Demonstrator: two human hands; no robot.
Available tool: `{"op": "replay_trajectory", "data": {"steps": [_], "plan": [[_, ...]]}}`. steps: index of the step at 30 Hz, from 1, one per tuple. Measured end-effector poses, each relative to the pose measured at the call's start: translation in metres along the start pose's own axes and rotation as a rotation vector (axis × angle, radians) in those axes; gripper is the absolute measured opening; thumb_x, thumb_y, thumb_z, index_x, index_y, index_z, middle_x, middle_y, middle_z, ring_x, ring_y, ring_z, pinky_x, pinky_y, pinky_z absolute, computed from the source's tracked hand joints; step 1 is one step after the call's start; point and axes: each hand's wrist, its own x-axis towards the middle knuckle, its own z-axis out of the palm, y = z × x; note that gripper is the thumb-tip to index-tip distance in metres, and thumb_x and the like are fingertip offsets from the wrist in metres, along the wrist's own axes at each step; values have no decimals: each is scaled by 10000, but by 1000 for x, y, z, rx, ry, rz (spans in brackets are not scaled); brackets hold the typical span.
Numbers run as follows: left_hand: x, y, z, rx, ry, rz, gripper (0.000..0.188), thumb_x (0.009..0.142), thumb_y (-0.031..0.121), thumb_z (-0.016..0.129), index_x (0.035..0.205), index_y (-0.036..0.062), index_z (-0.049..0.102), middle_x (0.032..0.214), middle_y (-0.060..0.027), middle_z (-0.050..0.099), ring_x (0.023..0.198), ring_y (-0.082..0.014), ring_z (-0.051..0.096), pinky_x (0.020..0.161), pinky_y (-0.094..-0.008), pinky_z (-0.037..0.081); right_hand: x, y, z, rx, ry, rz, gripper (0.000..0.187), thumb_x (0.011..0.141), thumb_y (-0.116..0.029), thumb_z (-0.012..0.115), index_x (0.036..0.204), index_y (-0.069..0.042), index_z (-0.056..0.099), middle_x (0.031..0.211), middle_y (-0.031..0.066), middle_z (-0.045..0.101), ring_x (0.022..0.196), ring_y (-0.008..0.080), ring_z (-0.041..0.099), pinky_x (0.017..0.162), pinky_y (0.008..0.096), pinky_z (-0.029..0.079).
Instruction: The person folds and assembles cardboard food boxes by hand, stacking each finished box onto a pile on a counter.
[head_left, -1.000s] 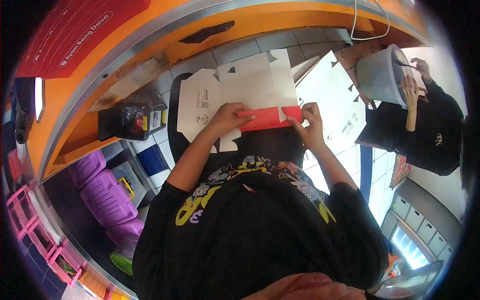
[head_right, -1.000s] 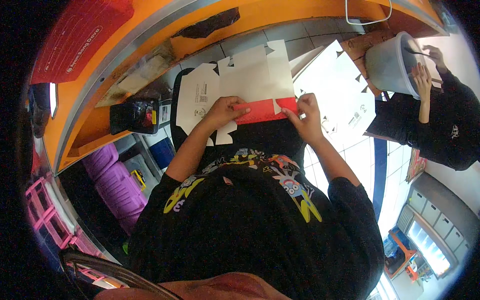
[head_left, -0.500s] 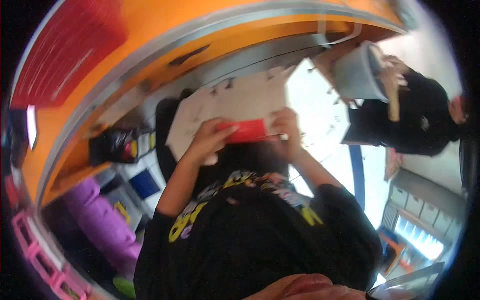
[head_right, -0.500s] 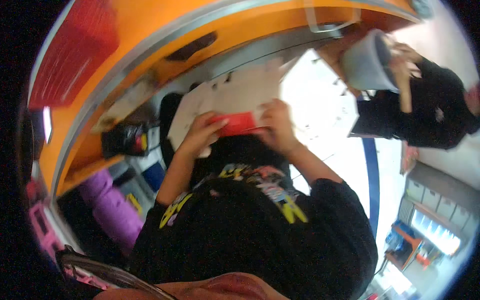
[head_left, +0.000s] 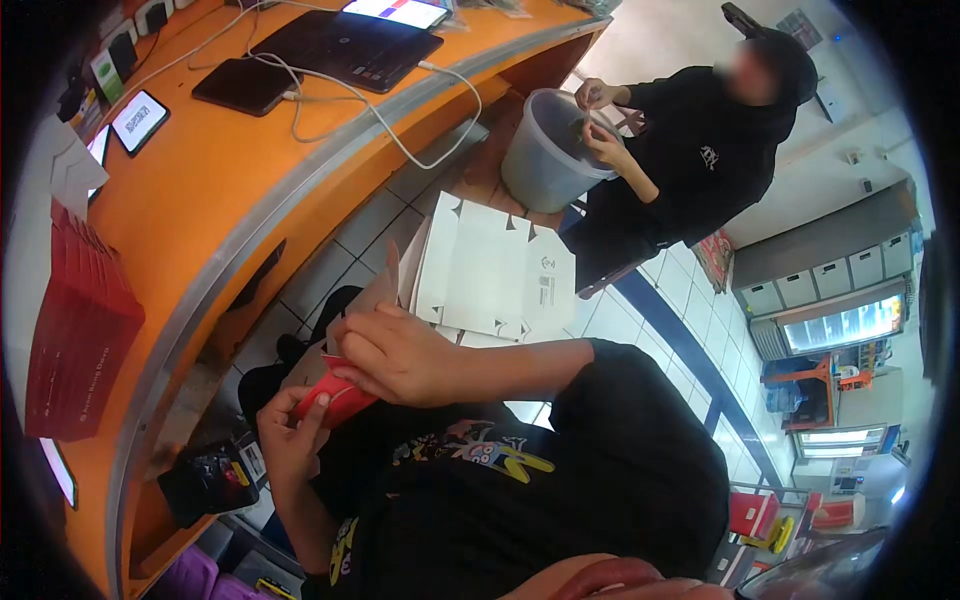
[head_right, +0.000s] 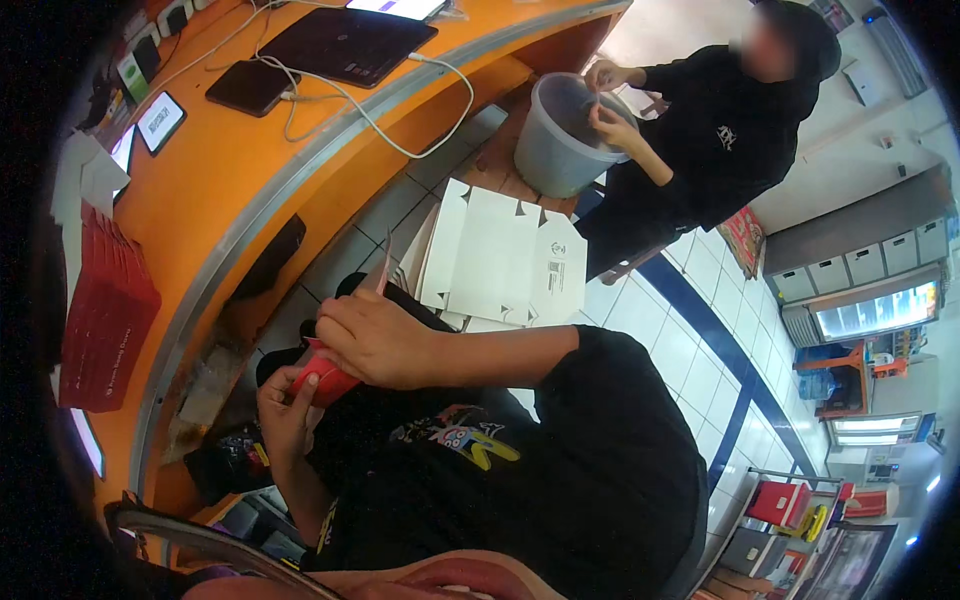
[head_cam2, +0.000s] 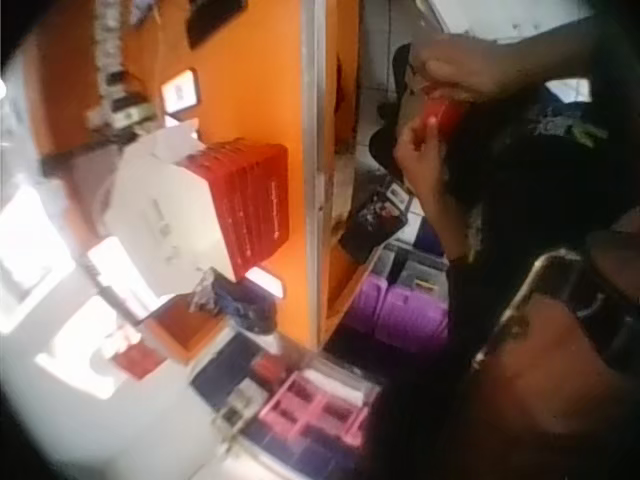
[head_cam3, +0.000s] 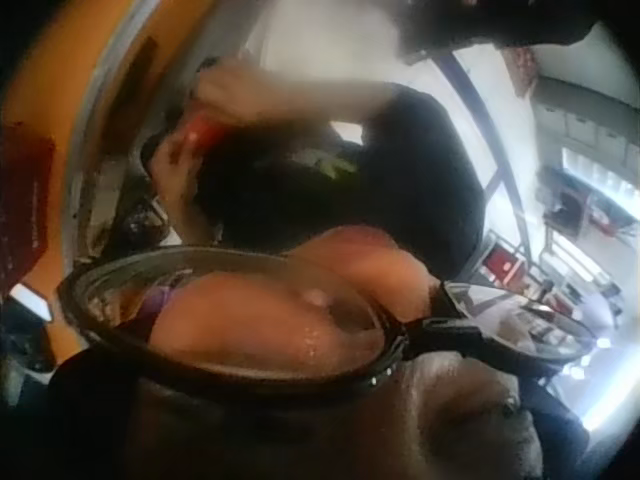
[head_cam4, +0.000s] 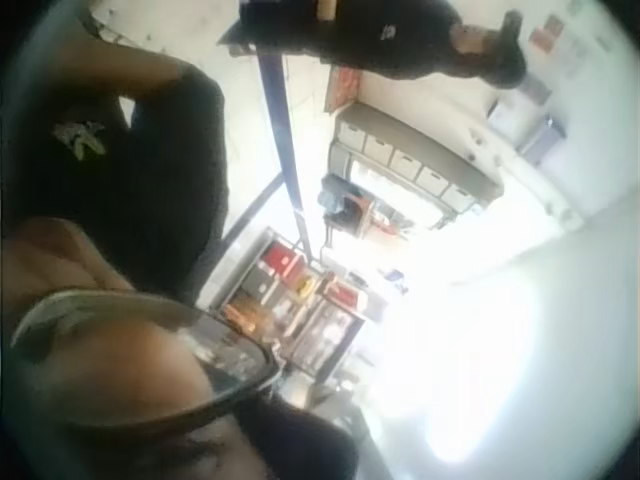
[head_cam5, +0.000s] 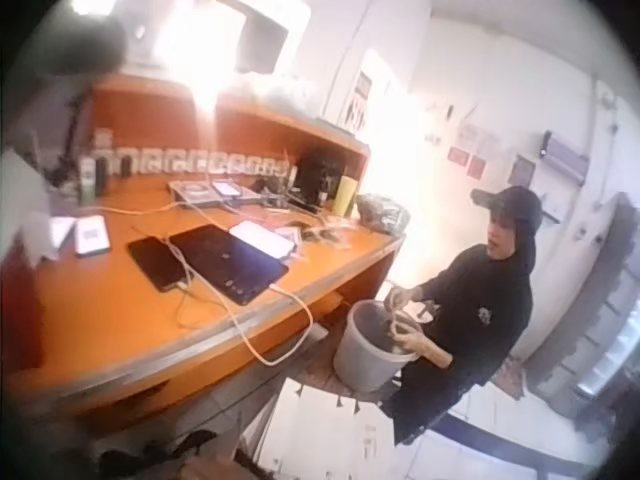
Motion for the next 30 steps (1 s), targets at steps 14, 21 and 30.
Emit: {"op": "replay_trajectory", "data": {"steps": [14,21,30], "plan": [[-16,41,-3,595,-287,205,119,795,37,702,898,-14,670,776,-79,689,725,-131,637,667,-284,487,14,1,9,163,-184,-255,227,864,-252,615,889,-43,527,914,143,543,813,306,556,723,385,452],[-6,-1,-24,45,54,185,380,881,57,643,1225,-3,492,1058,-102,639,936,-162,628,688,-268,537,-1,19,22,603,-217,53,298,726,-91,743,947,-53,546,912,93,470,817,277,523,718,352,458],[7,-24,-15,-286,270,98,446,900,38,608,1300,17,415,1207,-124,547,1024,-204,607,782,-323,585,-6,3,41,743,-152,49,415,695,-16,778,1042,-74,559,1028,83,492,984,242,550,784,342,493]]}}
